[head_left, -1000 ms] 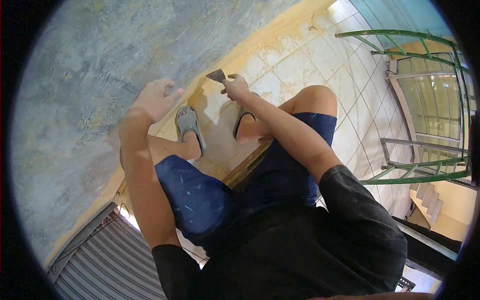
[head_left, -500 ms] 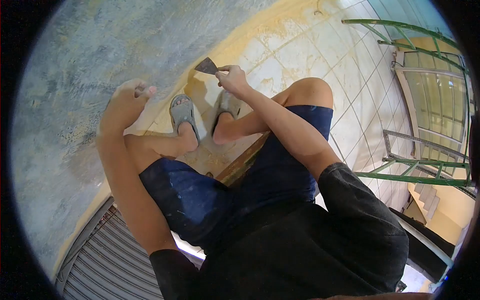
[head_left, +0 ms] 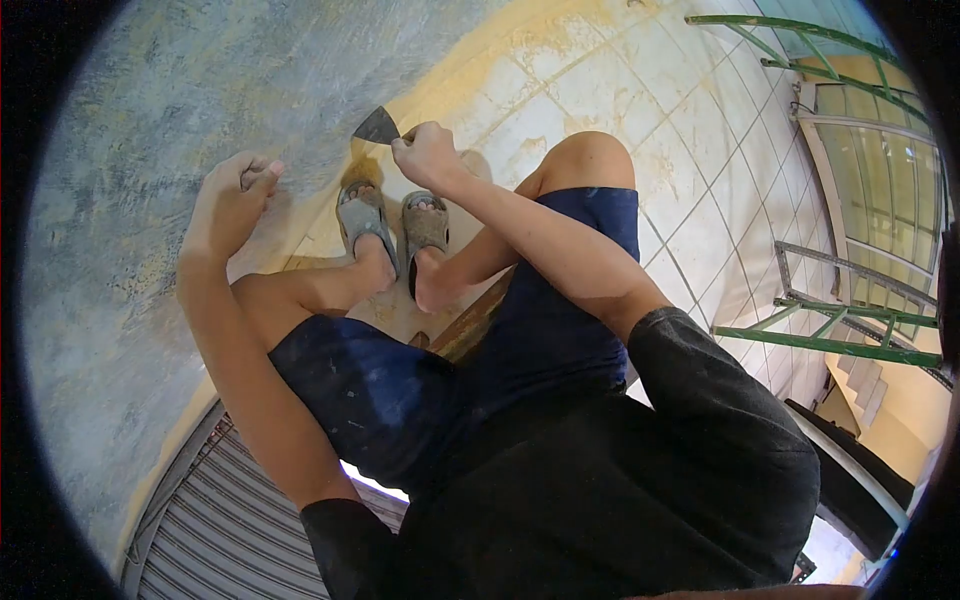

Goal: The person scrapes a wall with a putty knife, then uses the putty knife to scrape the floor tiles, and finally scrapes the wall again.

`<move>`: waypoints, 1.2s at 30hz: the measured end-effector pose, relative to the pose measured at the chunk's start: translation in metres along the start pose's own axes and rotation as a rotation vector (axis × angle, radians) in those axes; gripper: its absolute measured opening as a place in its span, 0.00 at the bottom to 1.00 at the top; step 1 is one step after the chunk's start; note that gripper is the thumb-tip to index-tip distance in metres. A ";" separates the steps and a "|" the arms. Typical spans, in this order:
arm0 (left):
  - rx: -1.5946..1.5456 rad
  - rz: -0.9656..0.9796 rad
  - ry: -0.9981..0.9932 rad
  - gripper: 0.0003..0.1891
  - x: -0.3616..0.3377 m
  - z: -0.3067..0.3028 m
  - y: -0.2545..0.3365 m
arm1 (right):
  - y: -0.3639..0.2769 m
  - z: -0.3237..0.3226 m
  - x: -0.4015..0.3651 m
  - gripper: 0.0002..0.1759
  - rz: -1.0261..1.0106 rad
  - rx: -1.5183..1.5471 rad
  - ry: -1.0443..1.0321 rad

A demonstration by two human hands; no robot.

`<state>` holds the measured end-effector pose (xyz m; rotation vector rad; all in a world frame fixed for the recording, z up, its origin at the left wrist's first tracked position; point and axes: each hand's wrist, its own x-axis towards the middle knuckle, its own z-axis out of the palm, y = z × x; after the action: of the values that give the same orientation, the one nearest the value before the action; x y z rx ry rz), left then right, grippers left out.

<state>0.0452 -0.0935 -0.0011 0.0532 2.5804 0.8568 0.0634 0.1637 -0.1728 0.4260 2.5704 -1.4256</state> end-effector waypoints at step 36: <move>-0.061 0.013 0.011 0.18 0.000 -0.001 -0.001 | 0.004 0.020 -0.003 0.19 -0.106 -0.052 -0.041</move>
<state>0.0451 -0.0945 -0.0010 0.0476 2.5649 0.9422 0.0677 0.1481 -0.1862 0.2531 2.6262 -1.3814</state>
